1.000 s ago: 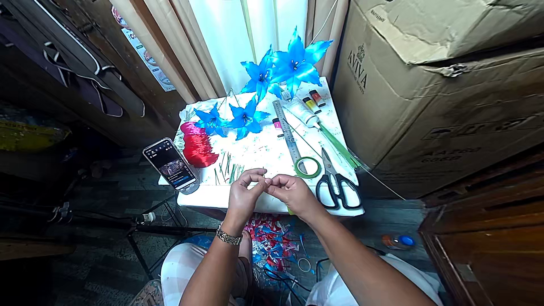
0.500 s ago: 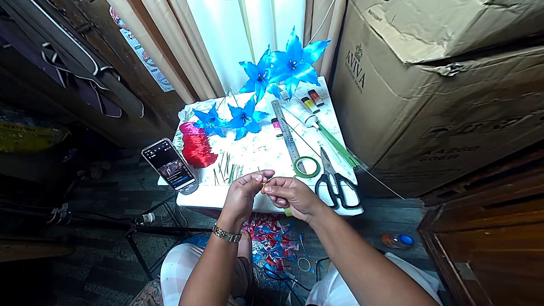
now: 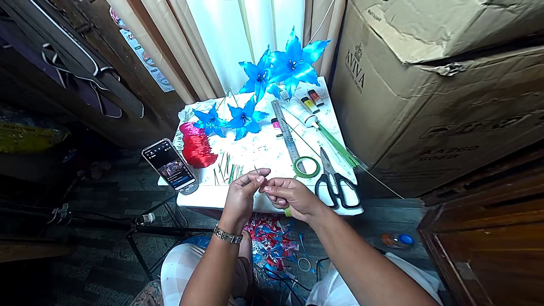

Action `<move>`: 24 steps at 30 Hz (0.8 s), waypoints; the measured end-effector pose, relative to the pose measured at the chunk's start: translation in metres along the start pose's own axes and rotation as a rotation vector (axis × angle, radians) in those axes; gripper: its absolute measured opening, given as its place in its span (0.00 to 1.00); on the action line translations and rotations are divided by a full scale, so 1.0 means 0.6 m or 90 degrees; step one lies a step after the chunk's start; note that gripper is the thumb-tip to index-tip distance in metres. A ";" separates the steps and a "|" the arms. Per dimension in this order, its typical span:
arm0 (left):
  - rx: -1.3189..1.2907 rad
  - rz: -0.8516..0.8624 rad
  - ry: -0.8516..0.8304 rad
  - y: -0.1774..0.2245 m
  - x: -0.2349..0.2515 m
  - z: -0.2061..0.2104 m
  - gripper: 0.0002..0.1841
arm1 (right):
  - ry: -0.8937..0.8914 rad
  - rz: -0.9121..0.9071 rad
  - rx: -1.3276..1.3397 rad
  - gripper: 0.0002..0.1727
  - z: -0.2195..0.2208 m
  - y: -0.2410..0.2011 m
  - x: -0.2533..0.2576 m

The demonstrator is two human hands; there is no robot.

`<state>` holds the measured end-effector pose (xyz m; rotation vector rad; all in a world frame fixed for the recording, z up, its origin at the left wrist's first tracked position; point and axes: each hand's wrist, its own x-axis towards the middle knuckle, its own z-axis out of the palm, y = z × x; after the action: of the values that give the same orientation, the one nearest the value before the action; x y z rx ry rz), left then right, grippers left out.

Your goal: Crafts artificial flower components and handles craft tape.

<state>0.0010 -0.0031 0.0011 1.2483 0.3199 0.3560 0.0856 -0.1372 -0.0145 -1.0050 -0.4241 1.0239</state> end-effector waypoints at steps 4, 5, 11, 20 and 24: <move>-0.061 -0.043 -0.002 0.002 0.000 0.002 0.16 | 0.003 0.009 0.032 0.12 0.004 -0.001 0.000; -0.059 -0.048 -0.002 0.002 0.001 0.002 0.16 | 0.007 0.006 0.031 0.12 0.004 -0.001 0.000; 0.083 0.010 -0.002 -0.003 0.001 0.000 0.09 | 0.091 -0.055 -0.023 0.11 0.008 0.001 0.002; 0.148 0.060 0.060 -0.004 0.000 0.003 0.10 | 0.091 -0.054 -0.066 0.09 0.007 0.005 0.002; 0.100 0.037 0.011 0.000 0.000 -0.005 0.12 | 0.008 -0.013 -0.002 0.12 -0.002 -0.002 0.000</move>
<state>-0.0001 -0.0006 0.0001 1.4115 0.3320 0.3987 0.0867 -0.1382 -0.0140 -1.0078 -0.4259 0.9981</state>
